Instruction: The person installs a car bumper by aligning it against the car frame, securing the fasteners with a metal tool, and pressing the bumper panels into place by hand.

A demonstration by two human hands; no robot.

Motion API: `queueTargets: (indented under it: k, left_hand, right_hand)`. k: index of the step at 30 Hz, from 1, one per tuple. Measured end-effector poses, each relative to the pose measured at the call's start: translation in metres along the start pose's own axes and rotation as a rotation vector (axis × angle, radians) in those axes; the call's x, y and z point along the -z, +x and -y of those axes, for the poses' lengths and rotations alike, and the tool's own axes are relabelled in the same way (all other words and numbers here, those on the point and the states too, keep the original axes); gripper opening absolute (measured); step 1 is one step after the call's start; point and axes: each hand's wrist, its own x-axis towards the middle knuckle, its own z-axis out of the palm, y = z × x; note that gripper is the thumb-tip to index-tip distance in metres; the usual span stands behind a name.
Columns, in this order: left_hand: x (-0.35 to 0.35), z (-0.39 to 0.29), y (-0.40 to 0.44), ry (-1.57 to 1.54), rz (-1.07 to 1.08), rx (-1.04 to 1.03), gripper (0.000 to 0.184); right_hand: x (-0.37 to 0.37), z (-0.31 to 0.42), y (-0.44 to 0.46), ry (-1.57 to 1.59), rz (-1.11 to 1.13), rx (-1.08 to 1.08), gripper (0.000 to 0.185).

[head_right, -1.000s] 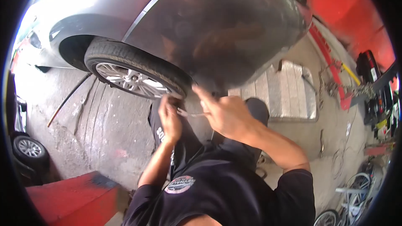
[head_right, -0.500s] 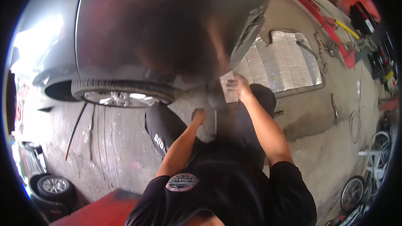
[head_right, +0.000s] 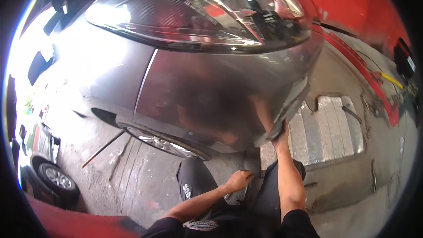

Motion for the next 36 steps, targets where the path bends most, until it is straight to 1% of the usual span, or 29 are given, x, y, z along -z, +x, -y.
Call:
queueTargets:
  k: [1, 2, 3, 4, 5, 6, 7, 8, 9, 12, 14, 16, 19, 22, 23, 25, 26, 27, 29, 30, 31, 34, 36]
  left_hand:
    - [0.039, -0.047, -0.003, -0.037, -0.053, -0.188, 0.020]
    - [0.083, -0.100, -0.010, -0.035, -0.147, -0.278, 0.012]
    - [0.117, -0.136, -0.014, 0.036, -0.319, -0.500, 0.011]
    - [0.160, -0.171, -0.012, 0.150, -0.489, -0.770, 0.017]
    - [0.189, -0.192, -0.006, 0.274, -0.697, -0.958, 0.022]
    - [0.225, -0.218, 0.000, 0.372, -0.799, -1.047, 0.028]
    - [0.253, -0.236, 0.007, 0.528, -0.941, -1.112, 0.030]
    - [0.279, -0.256, 0.008, 0.632, -0.989, -1.099, 0.033]
    - [0.296, -0.275, 0.012, 0.648, -1.003, -1.074, 0.035]
    - [0.315, -0.301, 0.036, 0.793, -1.043, -1.044, 0.044]
    - [0.309, -0.315, 0.044, 0.769, -0.993, -1.156, 0.036]
    - [0.309, -0.335, 0.043, 0.763, -1.040, -1.272, 0.034]
    - [0.322, -0.355, 0.036, 0.695, -1.123, -1.425, 0.032]
    - [0.354, -0.346, 0.044, 0.830, -1.149, -1.367, 0.041]
    - [0.375, -0.320, 0.071, 0.831, -1.112, -1.265, 0.044]
    - [0.397, -0.305, 0.091, 0.881, -1.075, -1.197, 0.052]
    - [0.403, -0.309, 0.091, 0.954, -1.059, -1.246, 0.056]
    - [0.400, -0.306, 0.084, 1.021, -1.045, -1.267, 0.060]
    - [0.398, -0.309, 0.085, 1.008, -1.093, -1.253, 0.060]
    - [0.394, -0.308, 0.084, 0.993, -1.108, -1.244, 0.060]
    - [0.393, -0.307, 0.083, 1.018, -1.129, -1.256, 0.055]
    - [0.388, -0.306, 0.079, 1.089, -1.080, -1.282, 0.042]
    - [0.372, -0.306, 0.071, 1.042, -1.022, -1.323, 0.045]
  right_hand:
    - [-0.008, -0.001, 0.000, 0.035, 0.007, 0.031, 0.064]
    - [-0.016, -0.002, 0.001, 0.074, 0.009, 0.063, 0.064]
    - [-0.018, -0.004, 0.002, 0.157, -0.015, 0.055, 0.063]
    - [-0.016, -0.007, 0.001, 0.143, -0.029, 0.063, 0.063]
    - [-0.012, -0.008, 0.004, 0.125, -0.037, 0.081, 0.063]
    - [-0.009, -0.007, 0.008, 0.103, -0.042, 0.106, 0.063]
    - [-0.004, -0.008, 0.012, 0.121, -0.038, 0.082, 0.064]
    - [-0.008, -0.008, 0.009, 0.117, -0.055, 0.085, 0.064]
    - [-0.017, -0.006, 0.005, 0.111, -0.069, 0.086, 0.064]
    - [-0.027, -0.007, 0.003, 0.103, -0.058, 0.078, 0.064]
    - [-0.025, -0.006, 0.005, 0.090, -0.039, 0.103, 0.062]
    - [-0.016, -0.008, 0.012, 0.059, -0.027, 0.150, 0.059]
    - [-0.039, -0.002, -0.005, 0.004, -0.159, 0.064, 0.055]
    - [-0.040, -0.004, -0.003, 0.063, -0.075, 0.111, 0.055]
    - [-0.039, -0.007, 0.005, 0.065, -0.052, 0.127, 0.057]
    - [-0.017, -0.004, 0.013, 0.042, -0.029, 0.153, 0.059]
    - [-0.017, -0.005, 0.010, 0.044, -0.019, 0.168, 0.061]
    - [-0.011, -0.004, -0.004, 0.055, -0.032, 0.139, 0.061]
    - [-0.029, -0.002, 0.002, 0.103, -0.001, 0.109, 0.061]
    - [-0.037, -0.002, -0.003, 0.102, -0.025, 0.092, 0.061]
    - [-0.045, -0.001, -0.007, 0.102, -0.049, 0.081, 0.061]
    - [-0.033, -0.001, 0.001, 0.093, -0.090, 0.081, 0.062]
    - [-0.021, 0.000, 0.007, 0.077, -0.077, 0.090, 0.061]
